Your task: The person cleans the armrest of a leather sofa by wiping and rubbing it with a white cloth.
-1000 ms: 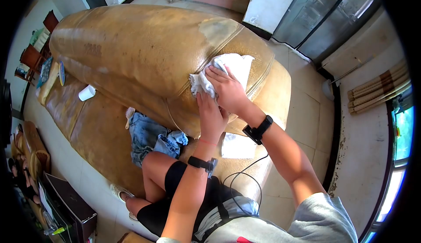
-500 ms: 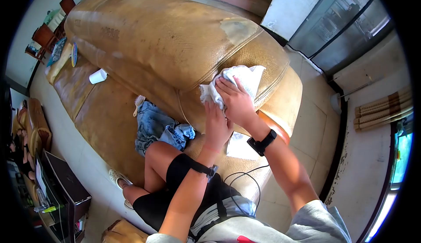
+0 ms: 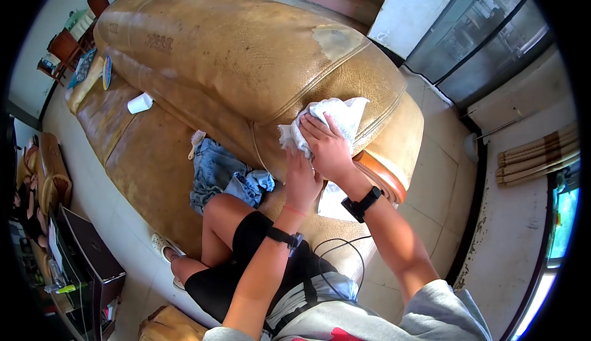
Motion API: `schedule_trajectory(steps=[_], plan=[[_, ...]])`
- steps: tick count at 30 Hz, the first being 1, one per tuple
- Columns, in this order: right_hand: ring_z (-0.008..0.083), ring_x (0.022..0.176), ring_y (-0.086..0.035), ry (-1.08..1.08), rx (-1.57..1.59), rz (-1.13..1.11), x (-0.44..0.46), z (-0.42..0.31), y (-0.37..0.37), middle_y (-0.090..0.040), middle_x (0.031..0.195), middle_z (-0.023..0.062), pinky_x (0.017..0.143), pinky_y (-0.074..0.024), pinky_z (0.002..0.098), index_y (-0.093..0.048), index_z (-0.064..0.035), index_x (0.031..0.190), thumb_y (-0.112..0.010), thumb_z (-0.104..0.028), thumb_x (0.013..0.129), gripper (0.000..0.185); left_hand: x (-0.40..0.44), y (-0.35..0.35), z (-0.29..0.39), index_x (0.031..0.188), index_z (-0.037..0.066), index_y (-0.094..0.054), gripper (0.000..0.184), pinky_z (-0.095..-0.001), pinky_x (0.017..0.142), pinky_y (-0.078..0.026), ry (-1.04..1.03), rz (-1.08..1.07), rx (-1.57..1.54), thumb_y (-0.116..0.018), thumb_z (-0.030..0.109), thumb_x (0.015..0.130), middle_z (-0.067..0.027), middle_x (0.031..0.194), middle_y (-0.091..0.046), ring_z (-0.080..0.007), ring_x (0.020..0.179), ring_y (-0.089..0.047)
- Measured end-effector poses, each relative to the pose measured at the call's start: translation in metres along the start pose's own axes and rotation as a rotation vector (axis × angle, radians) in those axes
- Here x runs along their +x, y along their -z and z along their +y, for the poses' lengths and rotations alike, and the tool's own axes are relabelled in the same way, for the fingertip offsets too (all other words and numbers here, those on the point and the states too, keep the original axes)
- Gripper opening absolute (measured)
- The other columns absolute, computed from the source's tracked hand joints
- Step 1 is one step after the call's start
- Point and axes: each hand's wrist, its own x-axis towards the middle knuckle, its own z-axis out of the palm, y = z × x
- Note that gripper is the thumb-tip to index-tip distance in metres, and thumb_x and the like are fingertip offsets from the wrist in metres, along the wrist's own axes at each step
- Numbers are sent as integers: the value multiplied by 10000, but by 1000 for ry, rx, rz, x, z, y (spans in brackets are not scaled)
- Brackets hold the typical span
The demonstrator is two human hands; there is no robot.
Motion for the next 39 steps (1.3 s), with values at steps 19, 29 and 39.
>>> schedule_trajectory(steps=[19, 29, 39], plan=[[203, 1522, -440, 9, -53, 16, -2, -3, -2, -559, 1579, 71, 1330, -194, 477, -619, -39, 1462, -644, -53, 772, 691, -5, -3, -6, 1245, -138, -568, 506, -621, 1242, -324, 19, -19, -32, -730, 24, 793, -322, 1284, -610, -493, 1419, -482], [200, 1511, -453, 13, -38, 32, -3, -5, -4, -567, 1570, 61, 1325, -206, 479, -610, -47, 1470, -676, -86, 800, 675, -5, 2, -3, 1291, -160, -553, 545, -625, 1238, -328, 23, -9, -39, -726, 41, 815, -341, 1337, -590, -513, 1414, -475], [193, 1523, -434, 7, -64, 23, -3, -6, -5, -556, 1580, 64, 1328, -197, 481, -595, -51, 1486, -673, -112, 821, 673, -10, -7, -15, 1333, -138, -541, 610, -593, 1235, -345, -18, -17, -25, -773, 77, 812, -358, 1349, -574, -563, 1388, -465]])
